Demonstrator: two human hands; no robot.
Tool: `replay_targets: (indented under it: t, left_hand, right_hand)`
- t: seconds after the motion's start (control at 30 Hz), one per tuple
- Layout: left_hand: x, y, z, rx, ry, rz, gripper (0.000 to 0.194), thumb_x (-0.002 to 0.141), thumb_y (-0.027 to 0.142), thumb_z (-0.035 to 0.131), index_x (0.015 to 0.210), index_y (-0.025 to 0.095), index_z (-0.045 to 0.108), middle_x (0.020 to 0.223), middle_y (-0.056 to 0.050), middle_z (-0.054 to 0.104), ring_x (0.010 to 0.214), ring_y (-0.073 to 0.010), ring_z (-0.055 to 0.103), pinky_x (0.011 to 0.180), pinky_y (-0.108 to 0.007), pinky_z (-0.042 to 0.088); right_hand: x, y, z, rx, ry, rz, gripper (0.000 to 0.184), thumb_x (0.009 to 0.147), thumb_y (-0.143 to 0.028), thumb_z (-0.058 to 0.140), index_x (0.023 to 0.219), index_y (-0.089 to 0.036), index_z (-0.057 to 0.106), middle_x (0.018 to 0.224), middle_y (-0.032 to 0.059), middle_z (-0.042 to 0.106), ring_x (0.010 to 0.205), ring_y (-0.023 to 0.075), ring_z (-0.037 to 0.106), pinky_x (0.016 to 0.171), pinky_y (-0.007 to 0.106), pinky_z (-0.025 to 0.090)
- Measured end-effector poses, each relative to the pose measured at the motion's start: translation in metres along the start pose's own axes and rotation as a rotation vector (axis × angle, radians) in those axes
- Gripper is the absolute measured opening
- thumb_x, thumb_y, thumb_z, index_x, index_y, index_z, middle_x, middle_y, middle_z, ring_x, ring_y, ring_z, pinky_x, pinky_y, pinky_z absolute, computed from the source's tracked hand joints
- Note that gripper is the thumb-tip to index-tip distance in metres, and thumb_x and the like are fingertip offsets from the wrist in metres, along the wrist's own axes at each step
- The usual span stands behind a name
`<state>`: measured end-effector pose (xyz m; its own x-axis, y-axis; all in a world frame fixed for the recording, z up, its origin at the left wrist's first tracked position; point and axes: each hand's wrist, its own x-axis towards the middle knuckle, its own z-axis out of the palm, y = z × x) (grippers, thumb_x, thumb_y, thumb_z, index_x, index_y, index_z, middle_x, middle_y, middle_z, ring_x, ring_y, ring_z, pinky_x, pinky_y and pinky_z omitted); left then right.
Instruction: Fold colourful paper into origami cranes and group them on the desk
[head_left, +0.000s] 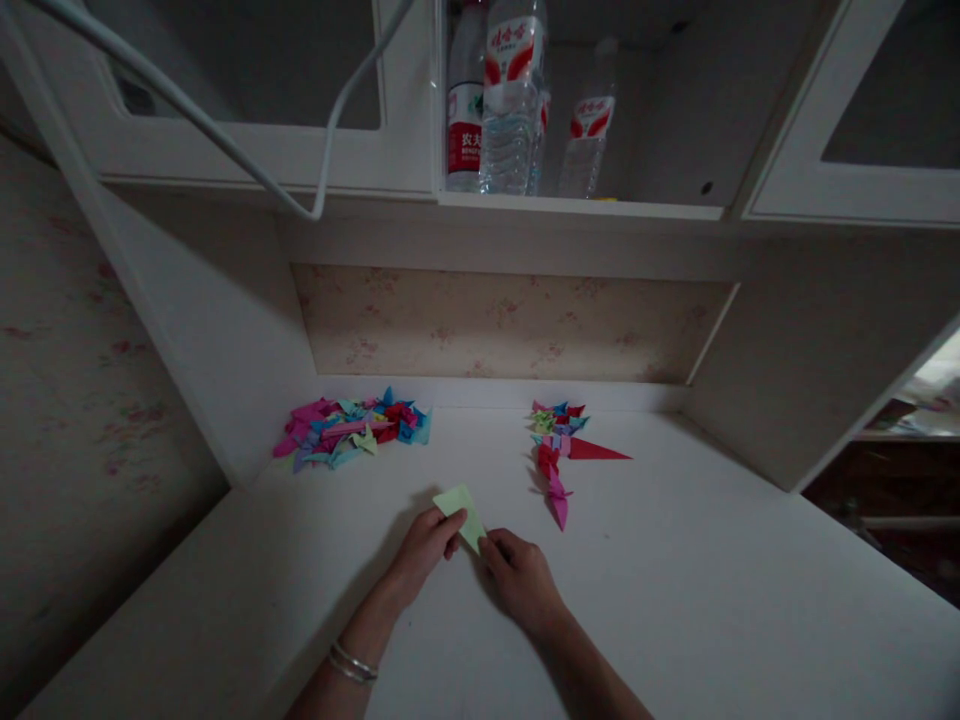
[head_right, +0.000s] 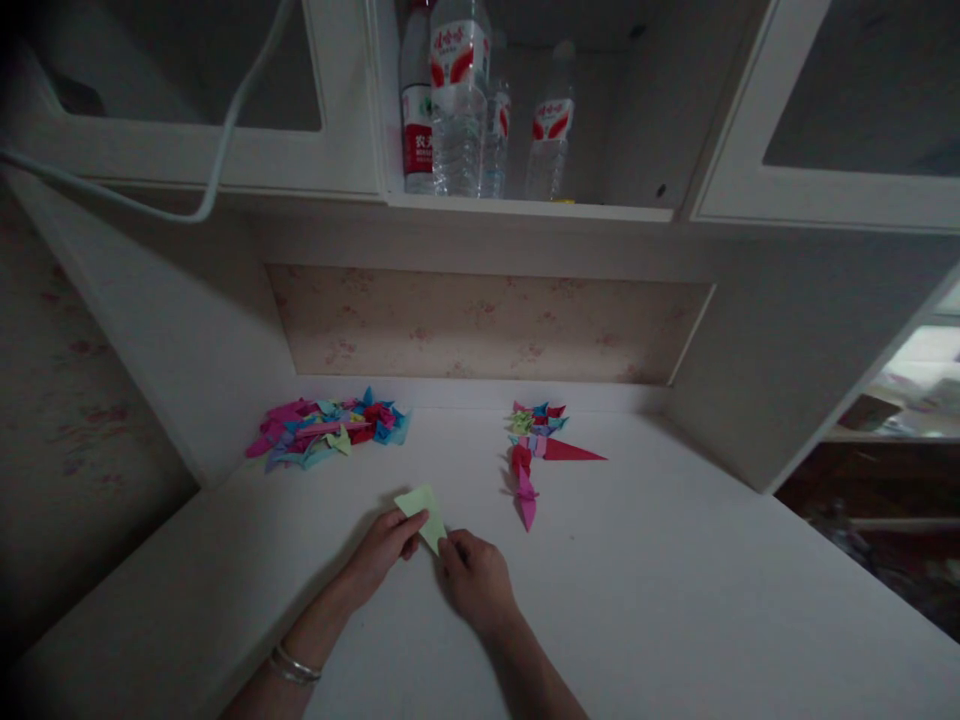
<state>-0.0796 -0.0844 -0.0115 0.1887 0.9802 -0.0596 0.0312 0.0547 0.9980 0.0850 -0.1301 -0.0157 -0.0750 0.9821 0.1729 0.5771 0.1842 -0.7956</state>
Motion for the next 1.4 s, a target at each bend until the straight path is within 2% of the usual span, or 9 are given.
replay_targets:
  t: [0.33,0.83,1.4]
  left_hand:
    - [-0.0058,0.0044,0.0033,0.016,0.011,-0.001,0.039,0.073,0.052,0.062,0.062,0.016,0.054,0.049,0.005,0.047,0.044,-0.0088,0.04,0.045,-0.022,0.028]
    - [-0.0069,0.0053,0.004,0.061,0.016,-0.006,0.039,0.073,0.051,0.06,0.057,0.017,0.051,0.046,0.004,0.045,0.044,-0.0095,0.04,0.046,-0.023,0.028]
    - [-0.0072,0.004,0.0053,0.041,0.014,-0.025,0.04,0.071,0.054,0.063,0.06,0.017,0.053,0.047,0.004,0.047,0.043,-0.009,0.04,0.045,-0.023,0.028]
  right_hand:
    - [-0.0018,0.0026,0.0003,0.052,-0.017,0.033,0.033,0.092,-0.041,0.041,0.083,-0.021,0.067,0.063,-0.0006,0.064,0.057,0.0125,0.054,0.054,0.021,0.035]
    - [-0.0029,0.0015,-0.0008,0.024,-0.004,0.004,0.032,0.092,-0.039,0.042,0.084,-0.021,0.067,0.064,-0.0001,0.064,0.058,0.0129,0.055,0.055,0.021,0.036]
    - [-0.0033,0.0018,-0.0003,0.043,-0.008,0.0,0.035,0.093,-0.042,0.041,0.085,-0.021,0.067,0.066,0.0002,0.065,0.059,0.0129,0.055,0.055,0.021,0.037]
